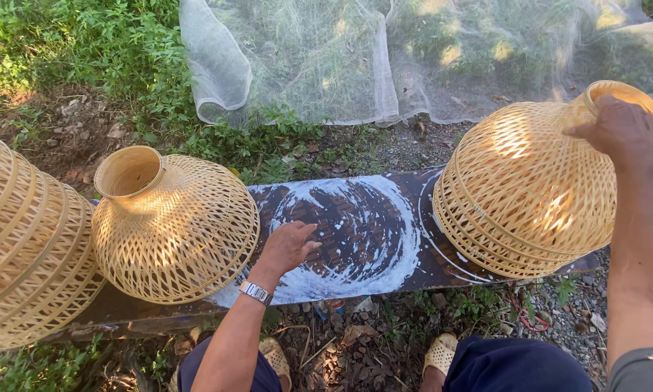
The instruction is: The person moves several woven bamboo baskets on a wooden bench and handles one basket by hand.
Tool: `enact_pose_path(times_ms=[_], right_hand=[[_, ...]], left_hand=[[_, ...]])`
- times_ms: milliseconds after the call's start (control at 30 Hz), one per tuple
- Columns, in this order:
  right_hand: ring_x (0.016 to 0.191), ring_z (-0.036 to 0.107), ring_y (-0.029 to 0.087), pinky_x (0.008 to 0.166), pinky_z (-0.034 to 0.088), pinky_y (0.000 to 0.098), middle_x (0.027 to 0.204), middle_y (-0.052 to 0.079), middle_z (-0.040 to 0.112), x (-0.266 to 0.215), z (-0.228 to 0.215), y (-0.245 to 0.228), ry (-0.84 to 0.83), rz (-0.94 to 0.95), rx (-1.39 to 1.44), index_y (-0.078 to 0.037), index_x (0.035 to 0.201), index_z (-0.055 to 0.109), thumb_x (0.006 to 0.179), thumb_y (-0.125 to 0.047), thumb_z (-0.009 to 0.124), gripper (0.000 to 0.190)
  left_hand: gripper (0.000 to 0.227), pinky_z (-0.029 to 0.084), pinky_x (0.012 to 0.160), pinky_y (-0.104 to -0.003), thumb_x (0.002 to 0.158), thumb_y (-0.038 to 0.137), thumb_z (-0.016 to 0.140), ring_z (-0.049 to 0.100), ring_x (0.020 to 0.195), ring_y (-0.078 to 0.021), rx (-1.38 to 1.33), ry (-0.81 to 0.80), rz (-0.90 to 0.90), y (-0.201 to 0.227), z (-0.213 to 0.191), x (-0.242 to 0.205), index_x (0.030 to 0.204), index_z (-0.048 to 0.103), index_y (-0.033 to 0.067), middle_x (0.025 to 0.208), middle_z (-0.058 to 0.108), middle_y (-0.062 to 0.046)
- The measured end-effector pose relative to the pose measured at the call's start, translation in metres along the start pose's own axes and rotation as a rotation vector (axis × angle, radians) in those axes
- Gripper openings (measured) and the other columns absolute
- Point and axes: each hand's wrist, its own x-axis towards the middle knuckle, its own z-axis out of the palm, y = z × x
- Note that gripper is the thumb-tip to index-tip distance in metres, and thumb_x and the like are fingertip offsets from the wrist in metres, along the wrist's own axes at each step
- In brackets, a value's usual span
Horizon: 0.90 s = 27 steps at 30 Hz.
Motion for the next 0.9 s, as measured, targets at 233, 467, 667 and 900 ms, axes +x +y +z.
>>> enact_pose_path(times_ms=[233, 467, 667, 900], right_hand=[[0.107, 0.071, 0.036, 0.088, 0.053, 0.0508, 0.108, 0.018, 0.077, 0.008, 0.006, 0.013, 0.022, -0.089, 0.02, -0.006, 0.114, 0.076, 0.077, -0.063, 0.086, 0.068], [0.095, 0.074, 0.034, 0.081, 0.056, 0.0479, 0.099, 0.017, 0.079, 0.018, -0.005, 0.007, -0.085, -0.074, -0.058, -0.006, 0.105, 0.08, 0.076, -0.065, 0.086, 0.065], [0.079, 0.075, 0.029, 0.075, 0.059, 0.0466, 0.084, 0.015, 0.077, 0.027, -0.016, 0.003, -0.184, -0.069, -0.011, -0.005, 0.102, 0.08, 0.083, -0.055, 0.086, 0.053], [0.068, 0.075, 0.031, 0.069, 0.059, 0.0485, 0.083, 0.018, 0.078, 0.038, -0.038, 0.011, -0.233, -0.197, 0.547, 0.0, 0.111, 0.076, 0.094, -0.024, 0.081, 0.03]], left_hand=[[0.046, 0.053, 0.089, -0.045, 0.089, 0.031, 0.073, 0.065, 0.105, -0.034, 0.0, -0.096, -0.054, -0.003, 0.008, 0.004, 0.129, 0.063, 0.0087, 0.112, 0.067, -0.012], [0.046, 0.054, 0.09, -0.045, 0.09, 0.032, 0.072, 0.065, 0.107, -0.0343, 0.019, -0.12, -0.069, -0.001, 0.009, 0.005, 0.13, 0.063, 0.0105, 0.116, 0.067, -0.012], [0.049, 0.054, 0.092, -0.043, 0.093, 0.035, 0.069, 0.065, 0.108, -0.031, 0.05, -0.186, -0.114, -0.001, 0.007, 0.006, 0.134, 0.06, 0.011, 0.116, 0.066, -0.011], [0.048, 0.054, 0.093, -0.043, 0.094, 0.036, 0.068, 0.064, 0.111, -0.0308, 0.056, -0.2, -0.123, -0.001, 0.007, 0.007, 0.134, 0.06, 0.0115, 0.119, 0.066, -0.01]])
